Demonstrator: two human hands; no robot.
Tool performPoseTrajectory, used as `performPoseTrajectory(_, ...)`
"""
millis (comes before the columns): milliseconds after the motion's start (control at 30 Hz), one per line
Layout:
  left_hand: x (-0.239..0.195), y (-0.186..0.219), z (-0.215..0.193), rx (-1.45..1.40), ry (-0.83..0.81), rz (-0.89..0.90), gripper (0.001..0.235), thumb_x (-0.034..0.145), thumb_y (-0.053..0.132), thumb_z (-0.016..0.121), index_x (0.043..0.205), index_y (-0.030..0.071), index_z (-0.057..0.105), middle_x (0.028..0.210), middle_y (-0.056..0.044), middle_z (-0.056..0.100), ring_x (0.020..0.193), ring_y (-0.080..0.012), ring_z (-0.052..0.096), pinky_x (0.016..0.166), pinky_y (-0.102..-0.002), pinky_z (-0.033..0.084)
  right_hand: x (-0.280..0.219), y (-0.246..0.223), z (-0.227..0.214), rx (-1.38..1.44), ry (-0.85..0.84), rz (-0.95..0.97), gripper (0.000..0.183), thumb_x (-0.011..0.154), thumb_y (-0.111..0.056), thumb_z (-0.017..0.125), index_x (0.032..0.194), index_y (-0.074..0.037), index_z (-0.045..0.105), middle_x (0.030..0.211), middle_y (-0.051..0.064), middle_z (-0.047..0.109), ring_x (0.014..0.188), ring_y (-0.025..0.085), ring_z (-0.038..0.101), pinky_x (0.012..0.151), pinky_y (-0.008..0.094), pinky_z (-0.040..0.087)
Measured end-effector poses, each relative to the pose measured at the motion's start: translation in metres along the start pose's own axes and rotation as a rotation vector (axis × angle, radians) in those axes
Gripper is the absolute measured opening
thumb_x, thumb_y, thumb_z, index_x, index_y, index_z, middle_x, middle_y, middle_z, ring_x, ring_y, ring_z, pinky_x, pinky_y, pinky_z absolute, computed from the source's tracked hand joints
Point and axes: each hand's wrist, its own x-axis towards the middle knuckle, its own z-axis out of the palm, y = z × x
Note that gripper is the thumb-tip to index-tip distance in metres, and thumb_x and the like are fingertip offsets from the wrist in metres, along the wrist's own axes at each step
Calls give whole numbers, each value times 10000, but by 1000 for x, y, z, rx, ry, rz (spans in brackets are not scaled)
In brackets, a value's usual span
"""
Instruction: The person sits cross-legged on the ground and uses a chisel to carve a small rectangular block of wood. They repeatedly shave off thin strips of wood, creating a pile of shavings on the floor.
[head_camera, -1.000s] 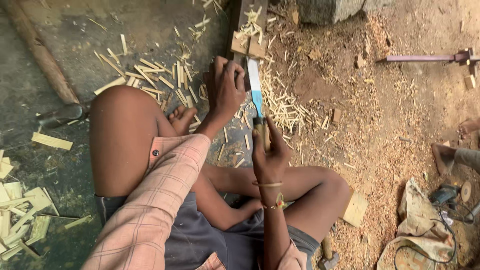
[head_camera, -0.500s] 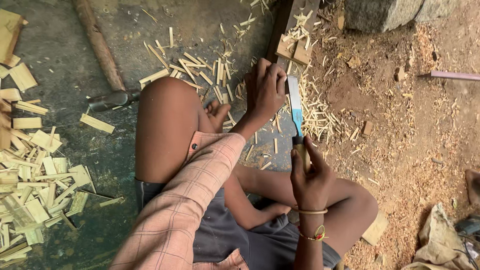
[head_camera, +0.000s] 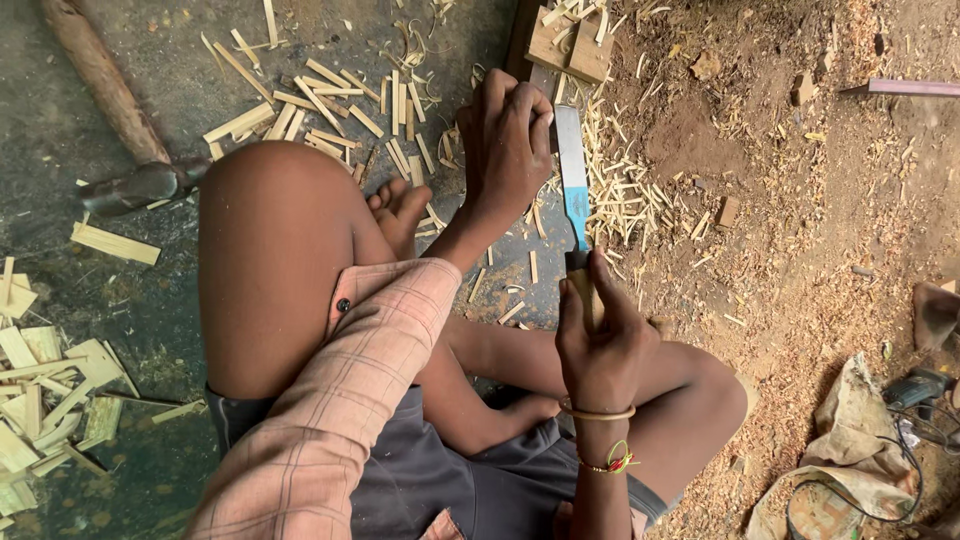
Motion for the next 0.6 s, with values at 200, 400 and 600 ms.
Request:
performPoseTrajectory(200, 6, -1, -9, 40, -24, 40, 216, 882, 44, 677, 1005, 125, 518, 1028, -75, 449, 967, -272, 514, 851, -463, 336, 16, -1, 23, -106, 85, 96, 437, 914, -153, 772, 1335, -61, 696, 996, 175, 784, 754, 172, 755, 703, 311, 565)
performPoseTrajectory(400, -2, -3, 4, 62, -46, 24, 197, 900, 62, 684, 985, 142, 526, 1037, -61, 464, 977, -252, 536, 878, -449, 340, 3, 21, 47, 73, 215, -94, 438, 954, -124, 733, 1373, -18, 661, 1029, 202, 764, 879, 218, 756, 782, 328, 579)
performPoseTrajectory(600, -10, -10, 3, 70, -76, 58, 190, 919, 85, 721, 990, 134, 552, 1062, -57, 480, 1012, -259, 545, 890, -452, 340, 0, 22, 29, 109, 133, 21, 417, 941, -155, 730, 1334, -26, 676, 983, 195, 776, 821, 212, 788, 751, 322, 586)
